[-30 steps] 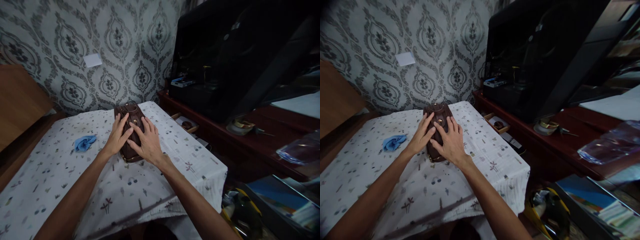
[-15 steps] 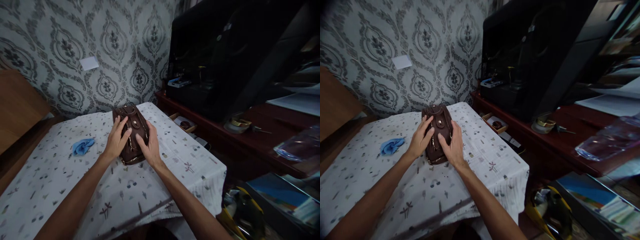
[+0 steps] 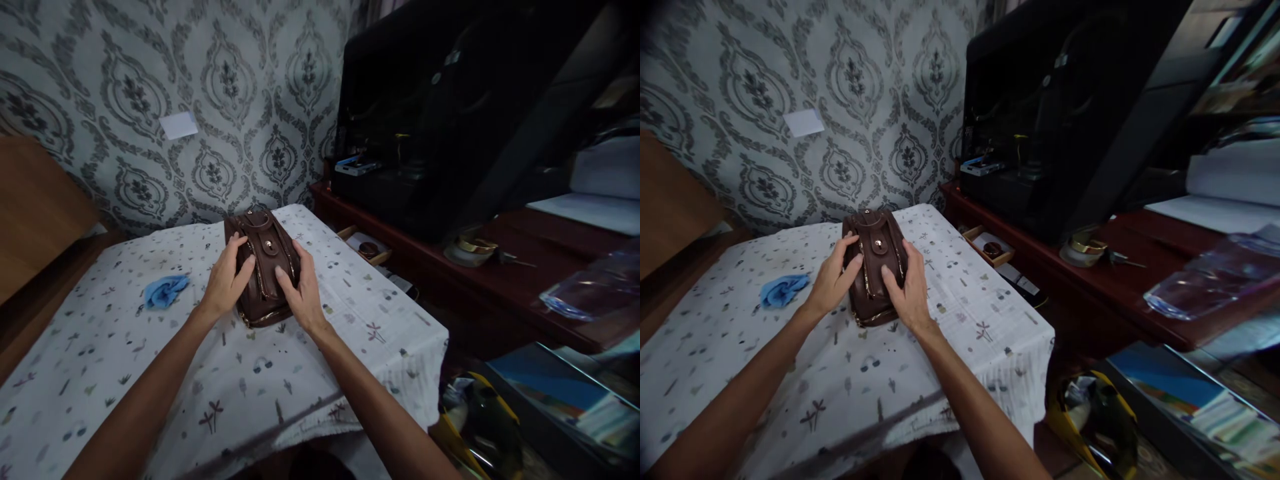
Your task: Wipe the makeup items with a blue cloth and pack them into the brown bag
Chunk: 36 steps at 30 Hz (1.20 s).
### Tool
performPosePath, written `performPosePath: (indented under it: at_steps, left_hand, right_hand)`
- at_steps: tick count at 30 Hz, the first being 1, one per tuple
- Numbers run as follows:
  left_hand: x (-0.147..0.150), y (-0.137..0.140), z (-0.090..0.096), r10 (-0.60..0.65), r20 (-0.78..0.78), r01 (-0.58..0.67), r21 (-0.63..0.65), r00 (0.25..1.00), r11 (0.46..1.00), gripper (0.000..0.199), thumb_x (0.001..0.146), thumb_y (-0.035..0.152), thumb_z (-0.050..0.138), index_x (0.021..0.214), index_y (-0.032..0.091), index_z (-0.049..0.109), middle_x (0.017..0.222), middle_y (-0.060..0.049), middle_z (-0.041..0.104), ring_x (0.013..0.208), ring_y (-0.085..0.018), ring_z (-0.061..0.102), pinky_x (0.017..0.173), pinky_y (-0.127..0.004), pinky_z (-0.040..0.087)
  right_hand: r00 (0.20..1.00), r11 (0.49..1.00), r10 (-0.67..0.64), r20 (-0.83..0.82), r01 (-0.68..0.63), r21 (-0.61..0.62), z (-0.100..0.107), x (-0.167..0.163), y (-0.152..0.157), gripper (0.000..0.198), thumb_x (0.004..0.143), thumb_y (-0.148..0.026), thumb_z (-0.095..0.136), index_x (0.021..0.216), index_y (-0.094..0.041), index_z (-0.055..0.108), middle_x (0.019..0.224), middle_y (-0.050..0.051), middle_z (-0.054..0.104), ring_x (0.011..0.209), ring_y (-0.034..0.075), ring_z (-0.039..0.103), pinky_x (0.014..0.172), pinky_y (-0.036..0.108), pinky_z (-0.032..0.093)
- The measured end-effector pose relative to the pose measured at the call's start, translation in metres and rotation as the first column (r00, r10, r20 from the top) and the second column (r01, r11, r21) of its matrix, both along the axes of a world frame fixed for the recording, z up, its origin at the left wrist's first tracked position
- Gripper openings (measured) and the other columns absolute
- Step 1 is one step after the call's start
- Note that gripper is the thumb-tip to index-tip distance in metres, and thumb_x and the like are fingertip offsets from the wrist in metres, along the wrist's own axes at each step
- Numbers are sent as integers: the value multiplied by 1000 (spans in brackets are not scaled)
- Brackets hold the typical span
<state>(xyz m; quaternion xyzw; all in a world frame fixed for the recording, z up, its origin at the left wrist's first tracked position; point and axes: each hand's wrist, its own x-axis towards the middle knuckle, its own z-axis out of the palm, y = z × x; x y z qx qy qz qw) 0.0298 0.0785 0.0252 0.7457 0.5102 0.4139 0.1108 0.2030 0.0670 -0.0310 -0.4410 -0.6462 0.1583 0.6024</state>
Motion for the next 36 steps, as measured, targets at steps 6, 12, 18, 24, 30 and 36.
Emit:
performPosePath:
  at_steps: [6,12,18,24,30,36]
  left_hand:
    - [1,-1,-3,35,-21,-33,83,999,996,55,99,52,43,134,14,59,151,-18,52,147,-30,43,122,-48,35]
    - [-1,-1,-3,29,-72,-21,111,997,994,54,100,51,40,138,17,60,150,-14,55,145,-27,46,122,-47,37]
    - [-1,-1,12,21,-230,-9,50,973,999,54,100,49,39,141,18,58,150,-13,54,144,-30,45,120,-48,39]
    - [1,-2,17,29,-290,-30,2,956,1000,52,99,46,40,142,20,56,152,-12,52,145,-33,43,119,-50,39]
    - [3,-4,12,75,-264,-50,100,962,994,48,99,42,40,138,18,54,141,-15,60,133,-33,56,109,-49,48]
    - [10,-5,30,100,-410,-62,106,907,992,47,97,28,46,143,23,50,132,-9,67,110,-29,69,93,-40,55]
  right_hand:
    - [989,999,-38,146,37,14,3,-2,-5,69,96,-57,52,152,-20,36,160,19,28,154,30,25,122,54,33]
    - [953,993,-83,293,56,100,3,-1,-6,66,91,-57,61,147,-25,46,163,17,20,153,36,23,119,59,34]
    - [945,990,-104,309,70,120,1,-3,-2,68,87,-56,63,146,-26,47,161,16,25,148,38,28,116,64,34]
    - [938,974,-147,314,82,209,4,-7,-2,54,84,-37,62,137,-26,58,157,14,31,147,38,29,116,63,34]
    - [922,976,-147,358,77,205,10,-7,-4,48,81,-30,60,129,-26,65,156,12,35,147,35,31,118,63,31]
    - [926,976,-126,355,51,213,7,-5,-2,48,83,-34,62,130,-26,65,157,13,35,149,35,29,120,63,29]
